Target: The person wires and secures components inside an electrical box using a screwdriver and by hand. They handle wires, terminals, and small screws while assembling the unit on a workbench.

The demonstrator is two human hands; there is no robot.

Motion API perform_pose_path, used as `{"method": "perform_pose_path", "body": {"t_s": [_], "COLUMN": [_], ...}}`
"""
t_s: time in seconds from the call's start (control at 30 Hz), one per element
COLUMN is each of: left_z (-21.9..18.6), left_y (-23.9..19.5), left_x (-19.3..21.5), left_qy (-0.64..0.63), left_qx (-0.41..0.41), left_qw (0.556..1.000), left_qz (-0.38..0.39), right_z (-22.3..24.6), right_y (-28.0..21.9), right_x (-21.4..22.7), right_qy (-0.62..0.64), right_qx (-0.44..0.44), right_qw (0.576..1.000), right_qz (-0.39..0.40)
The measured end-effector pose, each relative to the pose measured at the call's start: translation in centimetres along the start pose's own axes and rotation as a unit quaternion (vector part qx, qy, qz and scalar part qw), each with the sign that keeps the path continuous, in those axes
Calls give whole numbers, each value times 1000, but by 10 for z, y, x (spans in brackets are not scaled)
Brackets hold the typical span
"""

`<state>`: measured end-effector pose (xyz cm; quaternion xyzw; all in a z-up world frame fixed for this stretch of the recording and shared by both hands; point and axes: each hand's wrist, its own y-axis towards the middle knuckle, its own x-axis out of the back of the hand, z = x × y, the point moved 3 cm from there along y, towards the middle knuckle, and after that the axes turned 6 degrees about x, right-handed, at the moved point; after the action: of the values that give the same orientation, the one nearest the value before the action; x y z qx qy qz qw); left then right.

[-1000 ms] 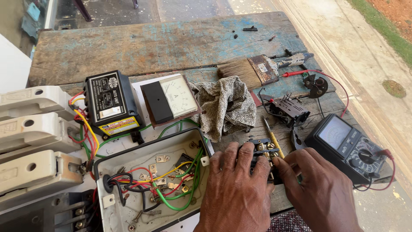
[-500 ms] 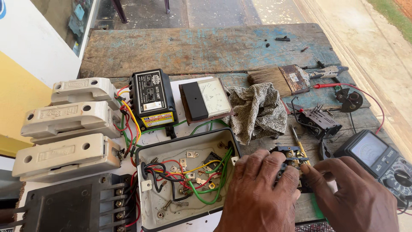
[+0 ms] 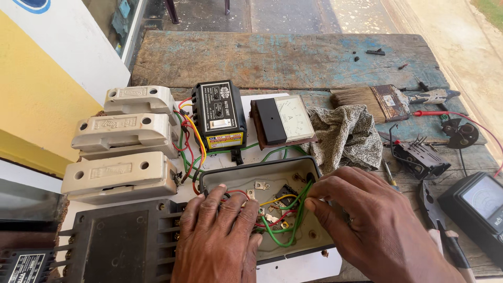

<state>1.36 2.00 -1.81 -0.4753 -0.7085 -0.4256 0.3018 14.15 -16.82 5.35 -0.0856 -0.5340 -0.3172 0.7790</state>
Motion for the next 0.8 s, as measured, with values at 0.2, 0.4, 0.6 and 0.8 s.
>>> {"method": "perform_pose_path", "body": {"t_s": [0.2, 0.4, 0.6, 0.8], "left_z": [14, 17, 16, 20], "left_y": [-13, -9, -7, -9], "left_x": [-7, -4, -3, -9], "left_qy": [-56, -71, -56, -50], "left_qx": [-18, -11, -23, -29], "left_qw": [998, 997, 998, 998], "left_qz": [-14, -11, -31, -40], "right_z": [21, 24, 21, 27], "right_y": [29, 44, 57, 58], "right_x": [-19, -38, -61, -64], "right_qy": [26, 47, -27, -32], "right_qx": [109, 155, 170, 164], "right_qw": [993, 983, 968, 976], "right_qz": [45, 84, 184, 139]}}
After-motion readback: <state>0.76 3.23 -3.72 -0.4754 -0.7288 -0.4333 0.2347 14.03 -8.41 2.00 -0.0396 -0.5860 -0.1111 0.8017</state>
